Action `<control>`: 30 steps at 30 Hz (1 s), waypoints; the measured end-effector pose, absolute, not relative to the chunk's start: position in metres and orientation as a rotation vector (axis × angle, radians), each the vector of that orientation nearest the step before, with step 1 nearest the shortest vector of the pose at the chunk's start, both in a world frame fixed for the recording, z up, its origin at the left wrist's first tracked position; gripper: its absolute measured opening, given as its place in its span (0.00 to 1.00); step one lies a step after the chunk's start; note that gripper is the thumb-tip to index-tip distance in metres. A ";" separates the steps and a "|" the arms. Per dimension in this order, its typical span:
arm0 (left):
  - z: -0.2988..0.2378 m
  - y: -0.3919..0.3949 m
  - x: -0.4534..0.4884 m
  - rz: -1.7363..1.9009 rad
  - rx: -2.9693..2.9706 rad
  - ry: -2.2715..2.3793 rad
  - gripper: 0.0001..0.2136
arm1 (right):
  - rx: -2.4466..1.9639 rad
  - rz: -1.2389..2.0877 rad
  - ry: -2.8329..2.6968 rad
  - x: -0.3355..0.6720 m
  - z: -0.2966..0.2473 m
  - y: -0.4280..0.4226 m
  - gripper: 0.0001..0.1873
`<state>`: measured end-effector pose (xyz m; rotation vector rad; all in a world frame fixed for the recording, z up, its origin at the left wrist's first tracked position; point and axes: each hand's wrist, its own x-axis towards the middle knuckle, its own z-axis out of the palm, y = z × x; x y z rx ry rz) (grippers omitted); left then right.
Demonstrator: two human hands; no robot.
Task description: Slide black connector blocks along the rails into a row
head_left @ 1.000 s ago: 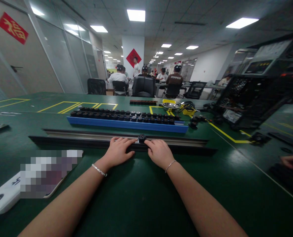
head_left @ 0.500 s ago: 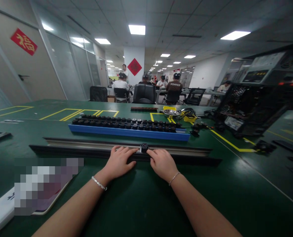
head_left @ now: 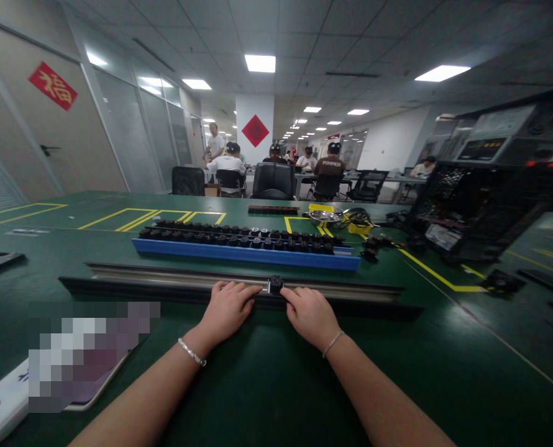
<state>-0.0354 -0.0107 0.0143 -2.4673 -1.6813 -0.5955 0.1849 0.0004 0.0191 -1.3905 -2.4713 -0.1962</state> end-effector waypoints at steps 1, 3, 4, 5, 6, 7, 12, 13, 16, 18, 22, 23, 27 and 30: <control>0.014 -0.011 -0.035 -0.590 -2.465 -1.688 0.16 | -1.397 -0.199 -2.475 0.185 0.020 0.000 0.19; 0.014 -0.011 -0.035 -0.578 -2.465 -1.699 0.16 | -1.405 -0.202 -2.479 0.185 0.021 -0.001 0.18; 0.015 -0.011 -0.035 -0.573 -2.469 -1.704 0.16 | -1.406 -0.203 -2.479 0.186 0.021 -0.002 0.18; 0.015 -0.011 -0.034 -0.571 -2.471 -1.712 0.16 | -1.406 -0.203 -2.479 0.187 0.022 -0.002 0.18; 0.016 -0.012 -0.034 -0.570 -2.471 -1.722 0.15 | -1.407 -0.204 -2.477 0.187 0.022 -0.003 0.18; 0.017 -0.012 -0.034 -0.570 -2.471 -1.733 0.15 | -1.408 -0.205 -2.476 0.188 0.023 -0.003 0.17; 0.021 -0.016 -0.032 -0.555 -2.482 -1.781 0.14 | -1.420 -0.182 -2.479 0.192 0.027 -0.005 0.15; 0.022 -0.016 -0.032 -0.548 -2.486 -1.787 0.14 | -1.423 -0.178 -2.482 0.192 0.028 -0.006 0.15; 0.025 -0.018 -0.031 -0.531 -2.495 -1.807 0.14 | -1.436 -0.175 -2.497 0.193 0.031 -0.007 0.15; 0.025 -0.019 -0.030 -0.527 -2.497 -1.816 0.14 | -1.443 -0.178 -2.502 0.194 0.032 -0.008 0.14; 0.026 -0.020 -0.030 -0.547 -2.505 -1.828 0.14 | -1.461 -0.176 -2.509 0.194 0.034 -0.010 0.13; 0.026 -0.020 -0.030 -0.553 -2.505 -1.832 0.14 | -1.466 -0.175 -2.511 0.194 0.035 -0.010 0.12; 0.026 -0.021 -0.030 -0.557 -2.521 -1.839 0.13 | -1.473 -0.178 -2.518 0.195 0.039 -0.013 0.09; 0.026 -0.022 -0.031 -0.539 -2.530 -1.839 0.13 | -1.485 -0.187 -2.525 0.198 0.043 -0.015 0.08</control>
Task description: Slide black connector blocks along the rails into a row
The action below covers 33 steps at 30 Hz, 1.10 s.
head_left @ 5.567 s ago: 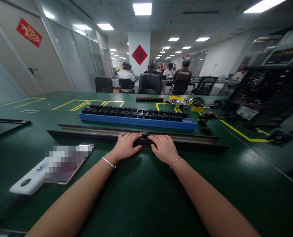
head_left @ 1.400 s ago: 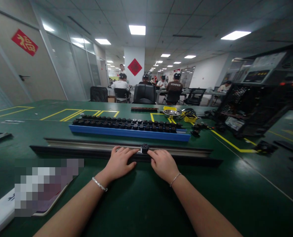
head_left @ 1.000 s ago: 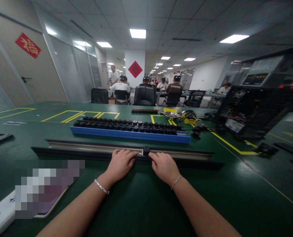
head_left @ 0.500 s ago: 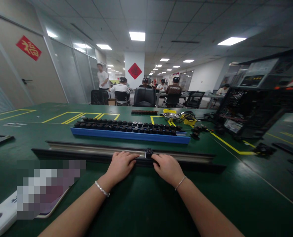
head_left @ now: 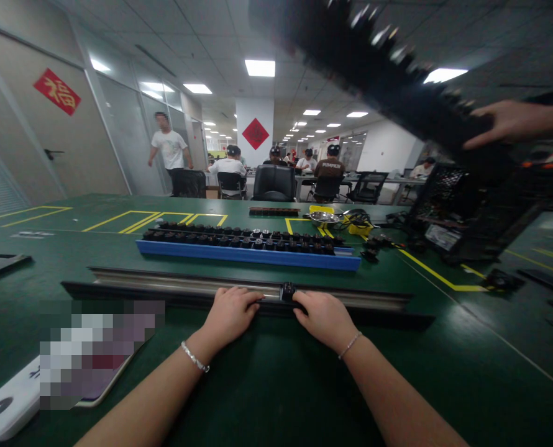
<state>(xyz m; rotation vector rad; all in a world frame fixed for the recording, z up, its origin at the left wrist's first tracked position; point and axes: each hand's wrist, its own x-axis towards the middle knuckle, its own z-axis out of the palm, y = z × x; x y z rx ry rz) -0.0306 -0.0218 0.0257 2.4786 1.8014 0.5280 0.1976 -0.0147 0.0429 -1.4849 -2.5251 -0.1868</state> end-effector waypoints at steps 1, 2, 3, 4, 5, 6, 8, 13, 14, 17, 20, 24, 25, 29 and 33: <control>0.026 -0.022 -0.030 0.526 2.479 1.803 0.13 | -1.485 -0.187 -2.523 0.199 0.044 -0.015 0.07; 0.026 -0.023 -0.030 0.524 2.480 1.803 0.13 | -1.483 -0.184 -2.511 0.200 0.045 -0.016 0.07; 0.026 -0.023 -0.030 0.523 2.479 1.803 0.13 | -1.475 -0.175 -2.486 0.201 0.045 -0.016 0.07; 0.027 -0.023 -0.030 0.523 2.477 1.803 0.13 | -1.466 -0.160 -2.446 0.201 0.045 -0.016 0.07; 0.027 -0.023 -0.029 0.526 2.475 1.805 0.13 | -1.457 -0.143 -2.390 0.201 0.044 -0.015 0.07; 0.027 -0.024 -0.029 0.530 2.474 1.807 0.13 | -1.455 -0.130 -2.316 0.200 0.043 -0.014 0.08; 0.028 -0.024 -0.028 0.535 2.477 1.810 0.13 | -1.457 -0.118 -2.158 0.197 0.038 -0.011 0.09; 0.027 -0.024 -0.027 0.539 2.513 1.806 0.13 | -1.431 -0.085 -2.038 0.180 0.025 -0.003 0.18; 0.027 -0.023 -0.027 0.539 2.519 1.807 0.13 | -1.442 -0.074 -2.049 0.177 0.024 -0.002 0.19; 0.025 -0.023 -0.027 0.547 2.535 1.812 0.13 | -1.508 -0.035 -2.051 0.172 0.024 -0.002 0.16; 0.024 -0.022 -0.028 0.559 2.539 1.806 0.13 | -1.537 -0.010 -2.038 0.172 0.027 -0.002 0.14; 0.024 -0.022 -0.027 0.559 2.527 1.816 0.13 | -1.544 -0.011 -2.027 0.172 0.029 -0.003 0.14; 0.024 -0.022 -0.027 0.556 2.525 1.817 0.13 | -1.546 -0.011 -2.025 0.172 0.029 -0.003 0.14; 0.023 -0.022 -0.028 0.560 2.539 1.811 0.12 | -1.556 -0.005 -2.008 0.173 0.029 -0.004 0.14; 0.020 -0.021 -0.029 0.572 2.556 1.797 0.11 | -1.555 -0.016 -1.989 0.175 0.028 -0.003 0.13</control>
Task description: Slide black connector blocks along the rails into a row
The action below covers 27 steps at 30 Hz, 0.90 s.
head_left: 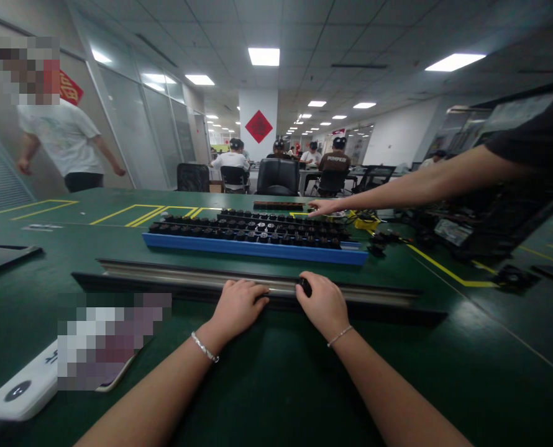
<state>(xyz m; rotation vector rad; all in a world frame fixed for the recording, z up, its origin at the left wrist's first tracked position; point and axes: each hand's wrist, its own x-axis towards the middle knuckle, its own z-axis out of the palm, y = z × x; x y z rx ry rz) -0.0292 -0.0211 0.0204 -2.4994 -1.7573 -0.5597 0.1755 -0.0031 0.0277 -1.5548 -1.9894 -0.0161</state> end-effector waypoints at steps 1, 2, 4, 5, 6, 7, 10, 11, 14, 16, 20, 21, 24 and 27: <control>0.020 -0.021 -0.030 -0.565 -2.501 -1.754 0.11 | -1.553 -0.022 -1.988 0.176 0.027 -0.003 0.13; 0.020 -0.021 -0.030 -0.570 -2.503 -1.752 0.11 | -1.553 -0.030 -1.986 0.177 0.027 -0.003 0.13; 0.019 -0.020 -0.030 -0.578 -2.507 -1.745 0.11 | -1.556 -0.043 -1.982 0.178 0.027 -0.003 0.13; 0.019 -0.020 -0.030 -0.580 -2.509 -1.745 0.11 | -1.559 -0.048 -1.980 0.179 0.027 -0.003 0.13; 0.019 -0.020 -0.030 -0.580 -2.510 -1.747 0.10 | -1.564 -0.049 -1.980 0.179 0.027 -0.003 0.13; 0.019 -0.020 -0.030 -0.578 -2.511 -1.750 0.10 | -1.569 -0.048 -1.980 0.180 0.027 -0.003 0.13; 0.020 -0.021 -0.030 -0.584 -2.513 -1.753 0.10 | -1.580 -0.040 -1.982 0.181 0.027 -0.003 0.13; 0.020 -0.021 -0.030 -0.587 -2.513 -1.752 0.10 | -1.580 -0.037 -1.982 0.182 0.027 -0.003 0.13; 0.020 -0.021 -0.029 -0.593 -2.508 -1.765 0.10 | -1.582 -0.039 -1.978 0.184 0.026 -0.002 0.14; 0.020 -0.021 -0.029 -0.596 -2.507 -1.777 0.10 | -1.588 -0.048 -1.977 0.185 0.025 -0.001 0.14; 0.019 -0.020 -0.029 -0.601 -2.499 -1.787 0.10 | -1.604 -0.079 -1.973 0.188 0.024 -0.001 0.14; 0.019 -0.020 -0.029 -0.600 -2.497 -1.786 0.10 | -1.609 -0.086 -1.969 0.189 0.025 -0.001 0.14; 0.019 -0.020 -0.029 -0.602 -2.494 -1.777 0.10 | -1.629 -0.091 -1.962 0.189 0.027 -0.002 0.14; 0.019 -0.020 -0.029 -0.600 -2.495 -1.773 0.10 | -1.659 -0.091 -1.960 0.190 0.029 -0.003 0.14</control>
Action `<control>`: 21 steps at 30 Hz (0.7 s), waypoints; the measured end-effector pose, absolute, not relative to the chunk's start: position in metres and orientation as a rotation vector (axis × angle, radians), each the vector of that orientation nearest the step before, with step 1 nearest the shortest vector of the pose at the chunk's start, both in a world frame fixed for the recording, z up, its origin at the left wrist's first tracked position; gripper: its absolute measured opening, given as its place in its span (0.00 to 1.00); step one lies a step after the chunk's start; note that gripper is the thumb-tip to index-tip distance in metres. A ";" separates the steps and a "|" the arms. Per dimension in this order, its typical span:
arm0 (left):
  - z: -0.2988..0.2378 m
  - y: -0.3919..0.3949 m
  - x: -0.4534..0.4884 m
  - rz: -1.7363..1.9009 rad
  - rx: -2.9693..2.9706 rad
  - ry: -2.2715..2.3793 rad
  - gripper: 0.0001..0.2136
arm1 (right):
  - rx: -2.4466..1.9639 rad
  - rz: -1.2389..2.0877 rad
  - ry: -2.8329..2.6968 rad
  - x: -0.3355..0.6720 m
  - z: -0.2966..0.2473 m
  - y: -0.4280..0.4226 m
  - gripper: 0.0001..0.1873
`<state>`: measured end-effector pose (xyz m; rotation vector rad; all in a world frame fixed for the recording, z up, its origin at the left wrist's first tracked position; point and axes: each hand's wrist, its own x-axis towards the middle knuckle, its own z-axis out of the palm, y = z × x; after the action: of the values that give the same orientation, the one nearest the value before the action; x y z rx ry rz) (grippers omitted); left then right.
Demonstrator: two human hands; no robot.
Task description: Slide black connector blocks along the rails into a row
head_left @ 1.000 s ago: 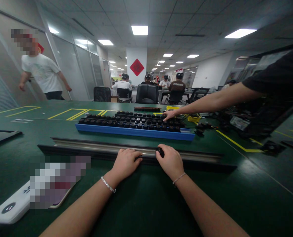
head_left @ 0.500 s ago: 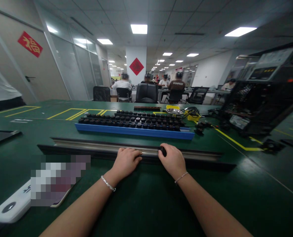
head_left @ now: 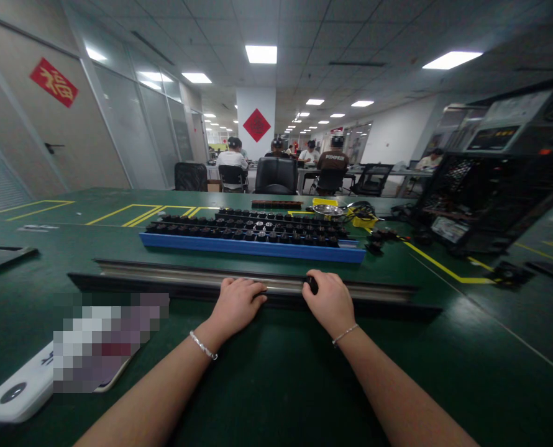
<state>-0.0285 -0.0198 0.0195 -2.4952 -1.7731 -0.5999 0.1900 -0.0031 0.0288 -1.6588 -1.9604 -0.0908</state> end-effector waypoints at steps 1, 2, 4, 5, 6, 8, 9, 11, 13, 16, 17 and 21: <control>0.019 -0.020 -0.029 -0.598 -2.495 -1.776 0.10 | -1.667 -0.092 -1.960 0.190 0.029 -0.003 0.13; 0.019 -0.020 -0.029 -0.597 -2.493 -1.779 0.10 | -1.672 -0.095 -1.958 0.191 0.030 -0.003 0.13; 0.019 -0.019 -0.029 -0.599 -2.490 -1.786 0.10 | -1.675 -0.097 -1.956 0.192 0.030 -0.003 0.13; 0.019 -0.019 -0.029 -0.600 -2.491 -1.787 0.10 | -1.674 -0.096 -1.953 0.192 0.030 -0.003 0.13; 0.019 -0.019 -0.029 -0.602 -2.494 -1.787 0.10 | -1.671 -0.094 -1.949 0.193 0.030 -0.003 0.13; 0.019 -0.019 -0.029 -0.609 -2.501 -1.781 0.10 | -1.667 -0.090 -1.941 0.194 0.030 -0.003 0.13; 0.019 -0.019 -0.029 -0.614 -2.503 -1.778 0.10 | -1.668 -0.088 -1.936 0.194 0.030 -0.003 0.13; 0.018 -0.019 -0.030 -0.620 -2.503 -1.774 0.10 | -1.675 -0.085 -1.932 0.195 0.030 -0.002 0.13; 0.018 -0.018 -0.030 -0.618 -2.501 -1.776 0.10 | -1.684 -0.081 -1.933 0.195 0.030 -0.003 0.13; 0.018 -0.018 -0.030 -0.618 -2.501 -1.773 0.10 | -1.694 -0.070 -1.938 0.195 0.031 -0.003 0.13; 0.017 -0.018 -0.031 -0.622 -2.502 -1.768 0.10 | -1.697 -0.068 -1.941 0.196 0.031 -0.003 0.13; 0.017 -0.018 -0.031 -0.638 -2.505 -1.755 0.09 | -1.711 -0.078 -1.940 0.196 0.032 -0.003 0.14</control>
<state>-0.0307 -0.0181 0.0172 -2.5055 -1.7553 -0.6378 0.1964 -0.0031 0.0318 -1.7109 -1.9405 -0.0780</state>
